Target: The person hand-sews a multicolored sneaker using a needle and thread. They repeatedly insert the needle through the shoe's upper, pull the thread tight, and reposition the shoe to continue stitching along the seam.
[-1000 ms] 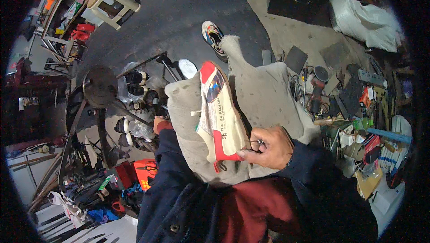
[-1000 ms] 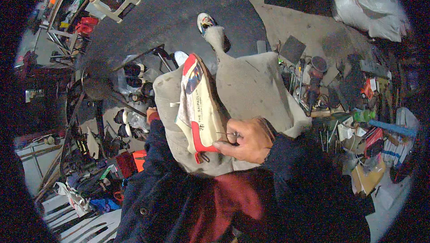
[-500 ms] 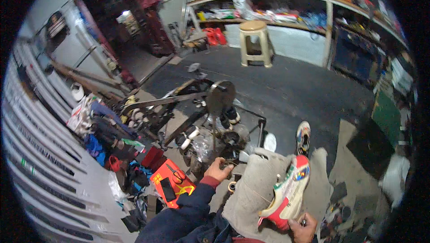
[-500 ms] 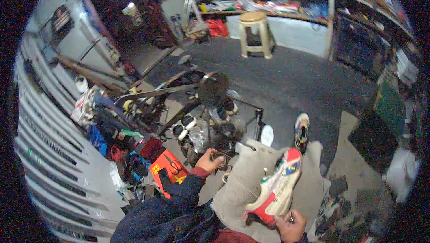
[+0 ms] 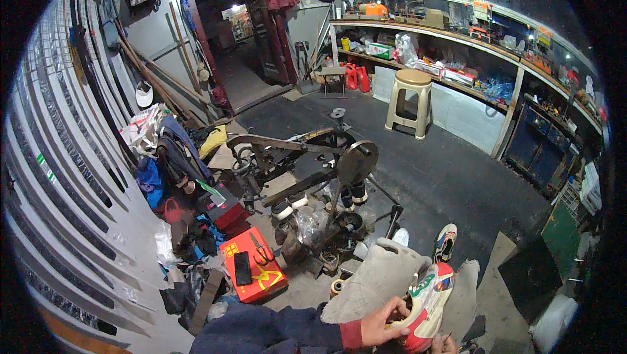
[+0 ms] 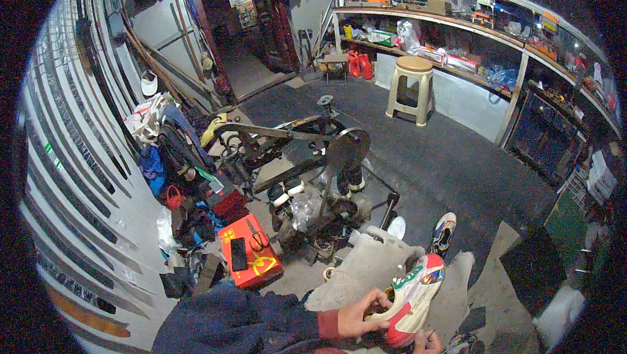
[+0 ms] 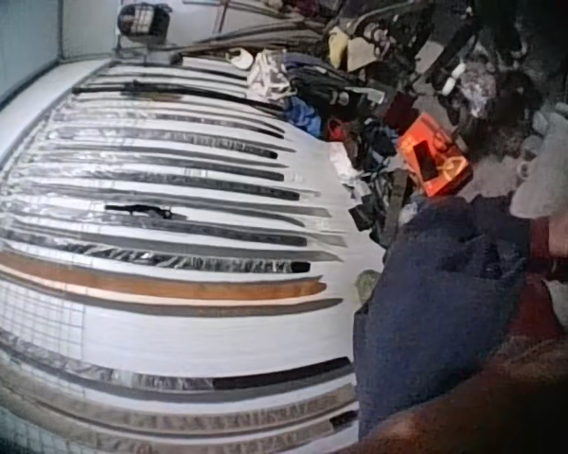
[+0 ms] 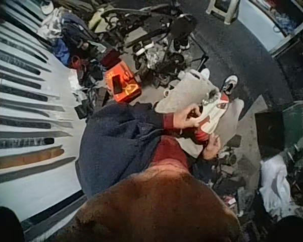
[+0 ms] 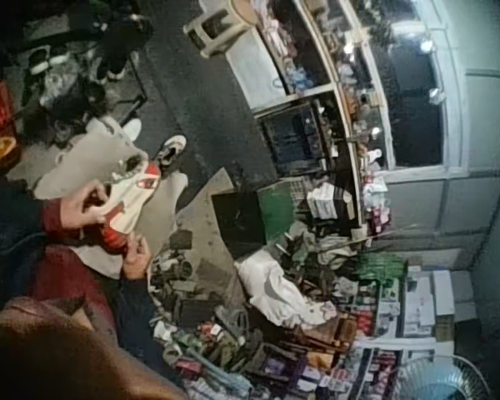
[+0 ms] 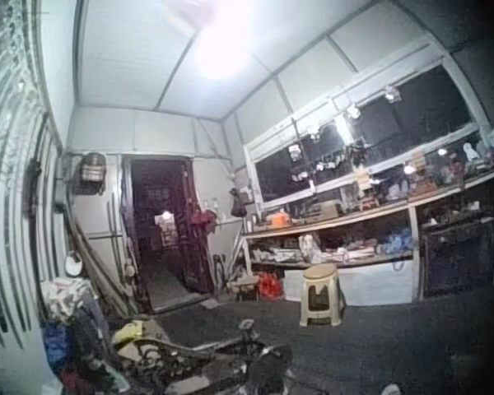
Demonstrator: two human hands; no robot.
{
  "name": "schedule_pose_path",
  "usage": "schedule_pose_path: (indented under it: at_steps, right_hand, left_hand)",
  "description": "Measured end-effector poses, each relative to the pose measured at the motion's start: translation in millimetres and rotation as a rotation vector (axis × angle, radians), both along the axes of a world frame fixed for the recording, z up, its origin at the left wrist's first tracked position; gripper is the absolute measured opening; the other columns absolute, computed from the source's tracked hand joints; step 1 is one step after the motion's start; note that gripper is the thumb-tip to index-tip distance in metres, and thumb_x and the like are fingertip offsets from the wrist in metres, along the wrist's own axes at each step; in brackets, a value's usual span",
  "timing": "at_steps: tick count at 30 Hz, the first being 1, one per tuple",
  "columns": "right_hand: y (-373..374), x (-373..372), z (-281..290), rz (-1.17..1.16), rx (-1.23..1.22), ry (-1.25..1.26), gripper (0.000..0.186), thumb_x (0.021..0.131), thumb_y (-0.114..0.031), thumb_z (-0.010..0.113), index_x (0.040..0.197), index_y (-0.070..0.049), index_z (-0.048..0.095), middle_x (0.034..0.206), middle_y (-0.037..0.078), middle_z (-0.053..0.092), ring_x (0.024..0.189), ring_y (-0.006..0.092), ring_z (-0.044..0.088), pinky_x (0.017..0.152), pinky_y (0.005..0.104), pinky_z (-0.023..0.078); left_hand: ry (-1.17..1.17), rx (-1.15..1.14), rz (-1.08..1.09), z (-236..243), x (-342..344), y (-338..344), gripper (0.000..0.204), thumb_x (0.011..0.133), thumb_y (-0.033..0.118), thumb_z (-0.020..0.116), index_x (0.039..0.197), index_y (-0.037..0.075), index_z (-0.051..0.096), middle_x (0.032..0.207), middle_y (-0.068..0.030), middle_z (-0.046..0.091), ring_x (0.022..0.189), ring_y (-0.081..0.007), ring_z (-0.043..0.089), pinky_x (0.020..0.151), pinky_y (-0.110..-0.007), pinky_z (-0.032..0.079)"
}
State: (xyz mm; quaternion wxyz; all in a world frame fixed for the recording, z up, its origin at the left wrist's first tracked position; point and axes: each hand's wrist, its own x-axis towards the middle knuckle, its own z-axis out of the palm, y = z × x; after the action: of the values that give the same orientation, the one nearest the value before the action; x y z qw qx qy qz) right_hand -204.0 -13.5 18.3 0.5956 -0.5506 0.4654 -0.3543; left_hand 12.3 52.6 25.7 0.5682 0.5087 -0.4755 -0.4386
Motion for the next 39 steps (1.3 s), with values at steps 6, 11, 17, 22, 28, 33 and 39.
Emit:
schedule_pose_path:
  at_steps: [6,11,17,22,28,33,39]
  right_hand:
    - [-10.5,-9.4,1.7,-0.133,-0.068,0.001,0.022,0.093,-0.022,0.064,0.084,-0.004,0.055,0.075,-0.003,0.052,0.069,0.0057,0.042,0.062,0.0255,0.035]
    - [-32.9,-27.3,13.1,-0.253,-0.050,-0.048,0.016,0.099,-0.020,0.058,0.093,-0.006,0.053,0.074,-0.001,0.056,0.052,0.0025,0.042,0.047,0.0191,0.028]
    - [-23.2,-19.2,41.7,0.012,-0.365,0.231,0.058,0.092,-0.011,0.056,0.147,-0.001,0.039,0.146,0.014,0.045,0.128,0.0255,0.047,0.104,0.0364,0.040]
    - [-7.2,5.6,81.2,0.177,-0.472,0.398,0.058,0.086,-0.002,0.055,0.144,-0.001,0.044,0.158,0.016,0.032,0.129,0.0284,0.048,0.102,0.0383,0.043]
    - [-10.4,9.7,136.6,-0.169,-0.603,0.352,0.029,0.086,-0.002,0.055,0.115,0.002,0.062,0.138,0.018,0.054,0.114,0.0218,0.057,0.093,0.0317,0.045]
    - [-4.4,45.9,155.1,0.112,-0.303,-0.082,0.028,0.091,-0.001,0.049,0.115,0.002,0.063,0.118,0.014,0.063,0.100,0.0161,0.061,0.084,0.0268,0.049]
    - [24.6,136.5,100.0,0.580,0.140,-0.573,0.032,0.099,-0.009,0.054,0.129,0.001,0.058,0.126,0.007,0.063,0.114,0.0150,0.058,0.100,0.0327,0.046]
  left_hand:
    - [0.737,-0.225,0.071,28.4,61.6,-56.1,0.019,0.095,0.021,0.063,0.107,0.008,0.055,0.112,-0.0123,0.063,0.105,-0.0216,0.060,0.087,-0.039,0.051]
    - [0.996,-0.345,0.040,65.6,103.9,-78.5,0.030,0.102,0.037,0.052,0.113,0.010,0.058,0.118,-0.0166,0.062,0.108,-0.0333,0.062,0.083,-0.047,0.054]
    - [1.059,-0.298,0.065,73.6,105.4,-87.2,0.033,0.102,0.039,0.051,0.114,0.009,0.057,0.116,-0.0173,0.062,0.100,-0.0320,0.064,0.077,-0.046,0.055]
    - [1.069,-0.348,0.110,79.1,114.1,-102.7,0.033,0.101,0.041,0.051,0.109,0.009,0.058,0.114,-0.0166,0.063,0.096,-0.0305,0.065,0.076,-0.045,0.055]
    - [1.163,-0.466,0.100,117.7,115.3,-94.7,0.042,0.100,0.048,0.049,0.112,0.009,0.060,0.116,-0.0158,0.064,0.095,-0.0264,0.062,0.074,-0.043,0.050]
    - [1.055,-0.678,-0.308,167.4,90.1,-78.4,0.045,0.102,0.051,0.044,0.116,0.009,0.057,0.108,-0.0100,0.065,0.066,-0.0195,0.055,0.058,-0.037,0.044]
    - [1.152,-0.907,-0.599,214.4,50.2,-66.1,0.034,0.104,0.035,0.037,0.111,0.005,0.050,0.089,-0.0104,0.063,0.055,-0.0223,0.062,0.049,-0.039,0.051]
